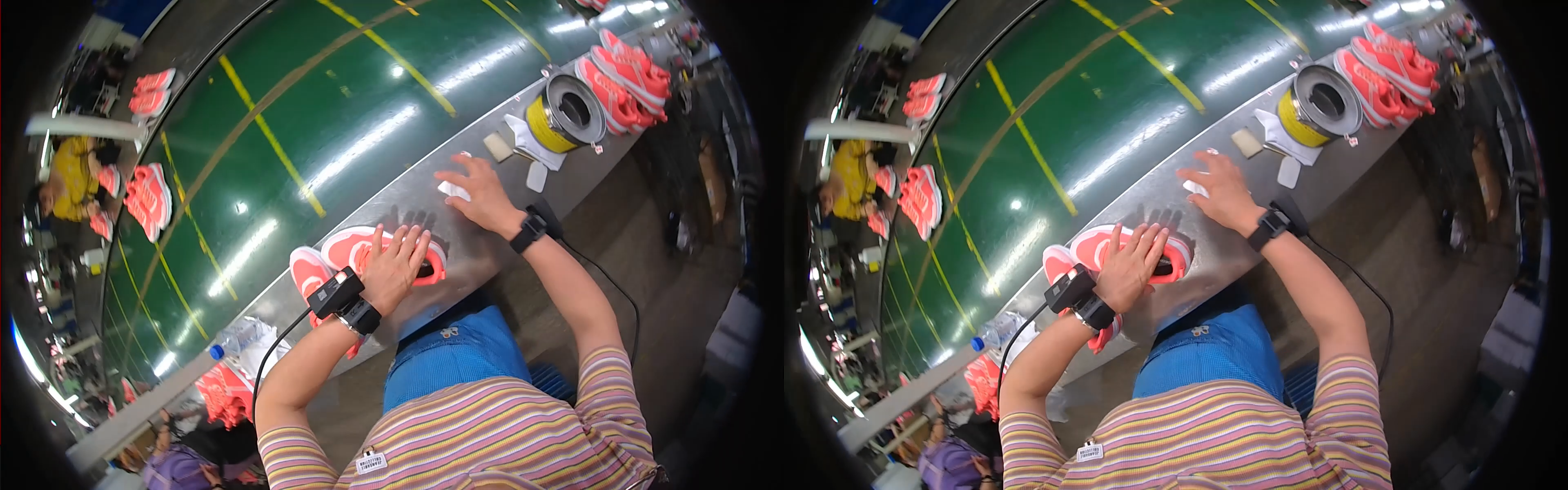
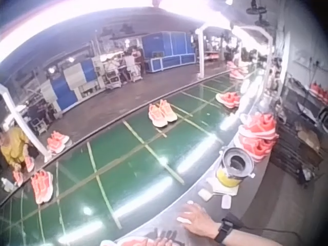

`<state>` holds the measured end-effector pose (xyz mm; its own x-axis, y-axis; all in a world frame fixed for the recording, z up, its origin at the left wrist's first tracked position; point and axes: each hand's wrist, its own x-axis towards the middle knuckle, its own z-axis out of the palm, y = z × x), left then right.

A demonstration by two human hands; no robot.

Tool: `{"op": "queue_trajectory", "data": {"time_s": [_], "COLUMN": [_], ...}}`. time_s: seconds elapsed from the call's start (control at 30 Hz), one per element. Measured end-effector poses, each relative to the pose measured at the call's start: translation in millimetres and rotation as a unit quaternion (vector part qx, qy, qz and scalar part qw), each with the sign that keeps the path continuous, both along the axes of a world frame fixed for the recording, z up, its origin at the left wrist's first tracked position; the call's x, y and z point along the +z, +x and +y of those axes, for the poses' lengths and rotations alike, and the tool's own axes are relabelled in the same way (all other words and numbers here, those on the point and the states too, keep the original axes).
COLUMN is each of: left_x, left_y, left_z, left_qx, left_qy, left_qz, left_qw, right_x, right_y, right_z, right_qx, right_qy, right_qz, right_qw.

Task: Cleaning the outsoles and uppers of finished pink sneakers using a cloth and cleaning solution on a factory production line.

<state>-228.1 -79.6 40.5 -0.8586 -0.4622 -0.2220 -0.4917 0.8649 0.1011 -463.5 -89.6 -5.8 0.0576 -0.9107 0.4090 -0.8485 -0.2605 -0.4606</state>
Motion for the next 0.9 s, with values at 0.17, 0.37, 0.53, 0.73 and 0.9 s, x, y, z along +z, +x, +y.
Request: {"op": "queue_trajectory", "data": {"time_s": [0.17, 0.37, 0.53, 0.73, 0.9], "left_x": [3, 0, -20, -24, -22], "left_y": [-18, -73, -86, -82, -81], "left_z": [-36, -65, -43, -45, -47], "left_qx": [0.106, 0.282, 0.286, 0.253, 0.271], "left_qy": [0.083, 0.113, 0.130, 0.078, 0.090], "left_qz": [0.113, 0.026, 0.169, 0.149, 0.144], "left_qw": [0.984, 0.952, 0.934, 0.953, 0.948], "right_x": [-38, -25, -32, -34, -33], "right_y": [-16, 1, 28, 14, 8], "right_z": [11, 44, 28, -15, -2], "right_qx": [-0.075, -0.220, -0.179, -0.183, -0.097], "right_qy": [0.099, 0.126, 0.107, 0.145, 0.165], "right_qz": [-0.270, -0.513, -0.591, -0.496, -0.530], "right_qw": [0.955, 0.820, 0.779, 0.836, 0.826]}}
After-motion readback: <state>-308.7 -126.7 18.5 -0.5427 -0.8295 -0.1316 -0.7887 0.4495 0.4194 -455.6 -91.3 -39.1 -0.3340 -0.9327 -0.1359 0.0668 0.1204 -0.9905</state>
